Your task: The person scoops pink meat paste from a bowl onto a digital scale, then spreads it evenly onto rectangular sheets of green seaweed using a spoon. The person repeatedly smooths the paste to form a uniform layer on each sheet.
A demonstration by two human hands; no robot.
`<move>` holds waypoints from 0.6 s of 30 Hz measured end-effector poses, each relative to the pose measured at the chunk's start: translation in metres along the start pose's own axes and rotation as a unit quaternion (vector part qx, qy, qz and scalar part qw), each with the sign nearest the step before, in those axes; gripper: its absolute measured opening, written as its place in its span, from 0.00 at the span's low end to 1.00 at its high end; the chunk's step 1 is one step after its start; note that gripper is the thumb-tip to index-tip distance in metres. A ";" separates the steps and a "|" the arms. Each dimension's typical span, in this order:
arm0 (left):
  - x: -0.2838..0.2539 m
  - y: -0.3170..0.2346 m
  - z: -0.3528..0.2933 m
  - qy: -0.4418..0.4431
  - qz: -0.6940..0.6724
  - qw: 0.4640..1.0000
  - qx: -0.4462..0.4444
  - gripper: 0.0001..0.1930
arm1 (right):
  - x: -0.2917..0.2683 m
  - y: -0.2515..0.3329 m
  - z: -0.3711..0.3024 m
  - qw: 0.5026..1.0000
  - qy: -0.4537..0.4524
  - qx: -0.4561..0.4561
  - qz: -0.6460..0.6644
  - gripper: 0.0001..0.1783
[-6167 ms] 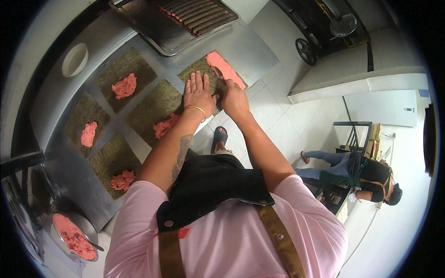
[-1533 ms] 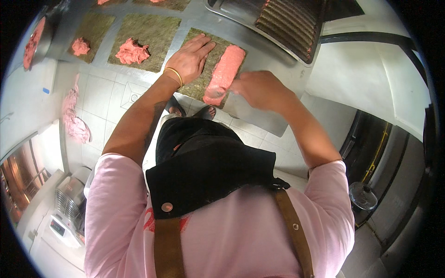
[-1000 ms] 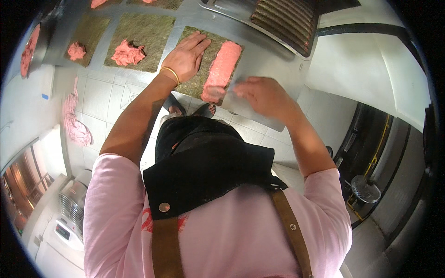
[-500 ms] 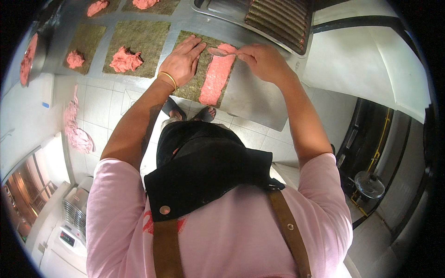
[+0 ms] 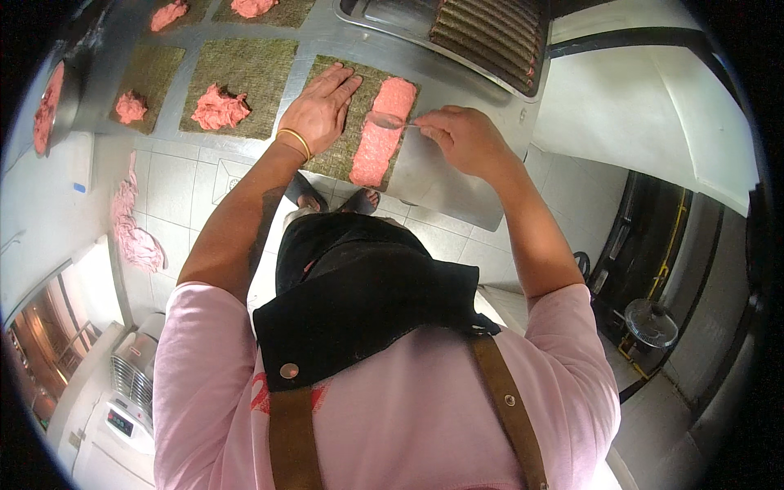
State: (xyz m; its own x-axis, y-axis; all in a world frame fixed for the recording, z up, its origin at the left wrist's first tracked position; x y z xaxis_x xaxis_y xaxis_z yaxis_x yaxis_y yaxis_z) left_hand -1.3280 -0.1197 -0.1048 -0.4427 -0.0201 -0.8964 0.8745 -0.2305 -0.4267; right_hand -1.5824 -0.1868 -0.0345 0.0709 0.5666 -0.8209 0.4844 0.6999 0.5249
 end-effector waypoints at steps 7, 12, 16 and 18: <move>-0.003 -0.003 0.000 -0.001 -0.001 1.000 0.005 0.22 | 0.026 0.049 -0.045 0.991 0.129 -0.002 0.032 0.14; -0.001 -0.002 0.001 -0.006 -0.006 1.000 0.005 0.21 | 0.042 0.032 -0.033 0.998 0.062 0.011 0.009 0.14; 0.001 -0.002 0.001 -0.007 -0.001 1.000 0.003 0.21 | 0.054 0.058 -0.046 0.987 0.157 0.042 0.023 0.14; -0.001 -0.001 0.001 -0.004 -0.006 1.000 -0.002 0.21 | 0.048 0.051 -0.043 0.995 0.086 0.026 0.042 0.14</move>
Point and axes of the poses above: each hand's wrist, its own z-axis towards the middle knuckle, its own x-axis out of the palm, y = z × x, the point moved 4 cm from there along z, towards the middle knuckle, and after that the axes turned 9 degrees about y, right-handed, at the moved point
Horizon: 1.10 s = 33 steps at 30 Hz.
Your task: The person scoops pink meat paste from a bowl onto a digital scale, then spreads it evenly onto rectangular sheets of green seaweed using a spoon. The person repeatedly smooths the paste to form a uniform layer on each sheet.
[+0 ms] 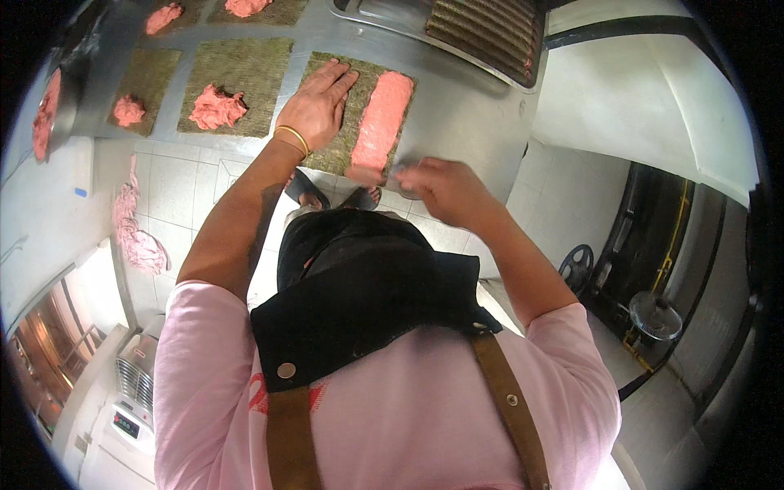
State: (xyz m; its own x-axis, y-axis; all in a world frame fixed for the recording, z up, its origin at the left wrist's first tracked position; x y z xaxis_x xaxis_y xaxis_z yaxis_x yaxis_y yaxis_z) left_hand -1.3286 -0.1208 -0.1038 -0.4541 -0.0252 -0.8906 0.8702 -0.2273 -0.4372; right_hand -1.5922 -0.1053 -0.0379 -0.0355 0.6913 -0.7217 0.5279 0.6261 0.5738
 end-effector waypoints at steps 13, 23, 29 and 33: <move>0.003 0.000 0.000 0.001 0.019 1.000 0.009 0.21 | 0.018 0.007 -0.011 0.997 -0.053 0.004 0.048 0.11; 0.000 0.000 0.001 0.004 0.014 1.000 0.009 0.21 | 0.023 0.013 -0.019 0.997 -0.050 -0.003 0.054 0.11; 0.000 0.000 0.001 -0.003 0.012 1.000 0.014 0.21 | 0.016 0.003 -0.017 0.998 -0.055 0.010 0.008 0.12; 0.000 0.001 0.000 -0.007 0.001 1.000 0.017 0.21 | 0.019 0.018 -0.039 0.999 -0.026 0.036 -0.013 0.14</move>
Point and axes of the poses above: each hand's wrist, its own z-axis towards the middle knuckle, its own x-axis out of the palm, y = z × x, the point moved 4 cm from there along z, towards the middle knuckle, and after that the axes turned 9 degrees about y, right-handed, at the moved point
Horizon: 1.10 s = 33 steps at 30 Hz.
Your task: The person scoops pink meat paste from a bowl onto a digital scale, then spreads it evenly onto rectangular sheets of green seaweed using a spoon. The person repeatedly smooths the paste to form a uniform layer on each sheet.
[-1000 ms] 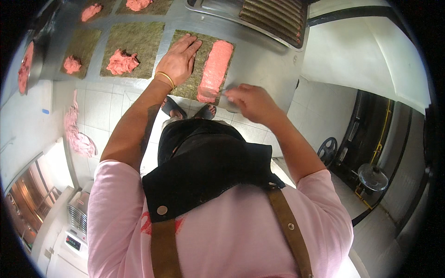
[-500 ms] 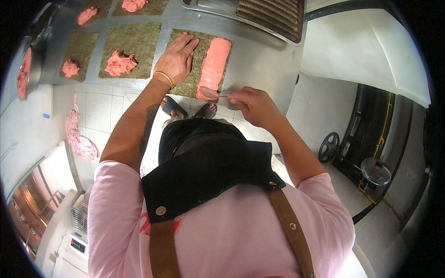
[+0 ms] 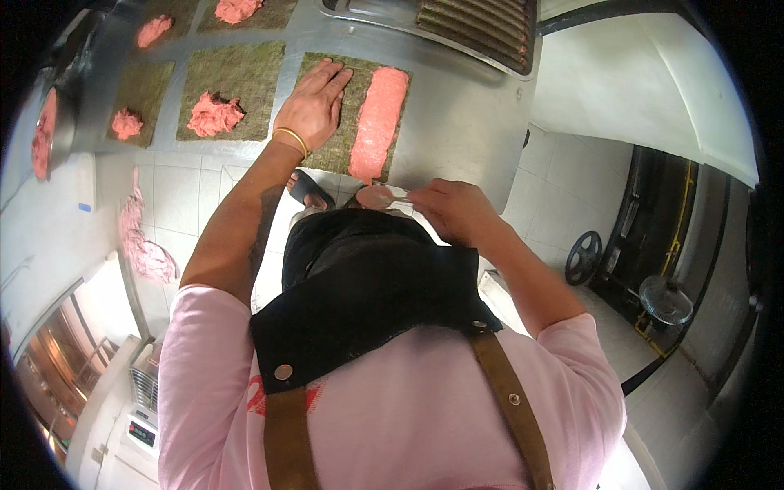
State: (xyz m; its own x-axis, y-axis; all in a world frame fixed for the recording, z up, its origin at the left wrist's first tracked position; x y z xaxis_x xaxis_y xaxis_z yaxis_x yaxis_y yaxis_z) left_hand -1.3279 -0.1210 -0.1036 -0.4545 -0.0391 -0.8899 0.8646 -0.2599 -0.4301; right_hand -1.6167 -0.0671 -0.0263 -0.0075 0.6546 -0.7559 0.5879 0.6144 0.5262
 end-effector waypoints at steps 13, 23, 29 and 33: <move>0.001 0.002 -0.001 0.005 -0.007 1.000 -0.002 0.21 | 0.019 0.018 -0.008 0.995 -0.055 0.083 0.000 0.22; 0.000 -0.001 0.002 0.014 0.004 1.000 0.000 0.22 | 0.018 0.031 -0.009 0.991 -0.118 0.054 0.026 0.17; 0.000 0.000 0.001 0.009 0.010 1.000 -0.002 0.21 | 0.012 0.012 -0.039 0.981 -0.131 0.137 0.029 0.15; 0.001 0.000 0.002 0.007 0.008 1.000 0.004 0.21 | 0.006 0.028 -0.021 0.978 -0.188 0.088 0.027 0.16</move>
Point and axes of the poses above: each hand's wrist, its own z-axis towards the middle knuckle, its own x-axis out of the palm, y = z × x, the point moved 4 cm from there along z, towards the middle knuckle, and after that the axes turned 9 degrees about y, right-handed, at the moved point
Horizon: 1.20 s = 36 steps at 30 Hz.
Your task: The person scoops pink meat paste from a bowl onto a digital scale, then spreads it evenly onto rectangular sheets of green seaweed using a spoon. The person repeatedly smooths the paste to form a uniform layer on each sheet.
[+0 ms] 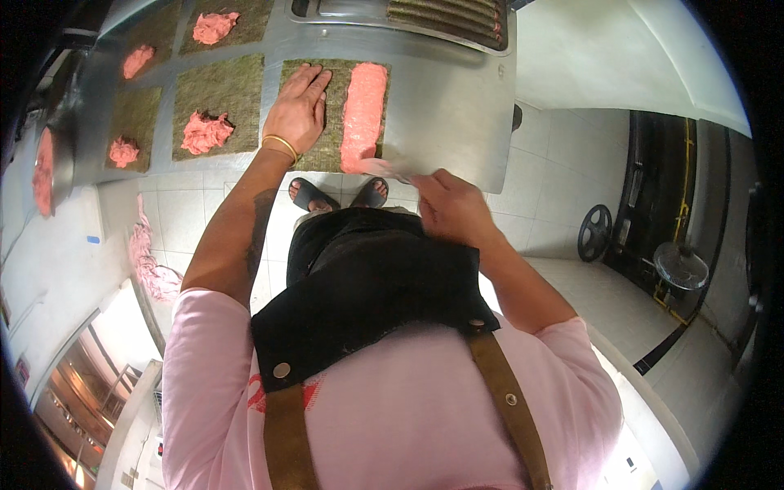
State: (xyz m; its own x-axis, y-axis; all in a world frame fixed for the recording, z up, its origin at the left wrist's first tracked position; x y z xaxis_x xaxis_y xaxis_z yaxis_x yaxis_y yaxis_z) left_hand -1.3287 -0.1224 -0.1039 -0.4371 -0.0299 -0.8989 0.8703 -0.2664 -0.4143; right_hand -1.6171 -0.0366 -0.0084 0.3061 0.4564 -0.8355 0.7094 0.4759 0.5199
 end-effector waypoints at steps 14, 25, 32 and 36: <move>-0.002 -0.002 0.001 0.000 0.000 1.000 -0.004 0.21 | -0.012 -0.022 0.046 0.988 0.019 -0.151 -0.037 0.15; -0.003 -0.002 -0.001 0.008 -0.005 1.000 -0.025 0.23 | -0.031 -0.039 0.113 0.982 0.057 -0.156 -0.092 0.12; -0.001 0.001 -0.002 0.009 -0.035 0.999 -0.026 0.23 | -0.067 -0.067 0.163 0.983 -0.059 -0.106 -0.139 0.14; -0.002 -0.001 -0.001 0.008 -0.026 0.999 -0.031 0.22 | -0.055 -0.045 0.165 0.975 0.042 -0.136 -0.172 0.13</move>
State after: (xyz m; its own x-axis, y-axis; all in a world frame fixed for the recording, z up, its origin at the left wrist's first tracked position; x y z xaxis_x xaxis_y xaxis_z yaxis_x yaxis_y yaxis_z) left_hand -1.3289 -0.1214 -0.1018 -0.4792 -0.0016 -0.8777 0.8588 -0.2073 -0.4685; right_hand -1.5608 -0.2068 -0.0154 0.0181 0.2886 -0.9573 0.5631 0.7882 0.2482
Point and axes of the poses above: each hand's wrist, its own z-axis towards the middle knuckle, its own x-axis out of the palm, y = z × x, the point moved 4 cm from there along z, towards the middle knuckle, and after that the axes turned 9 degrees about y, right-handed, at the moved point
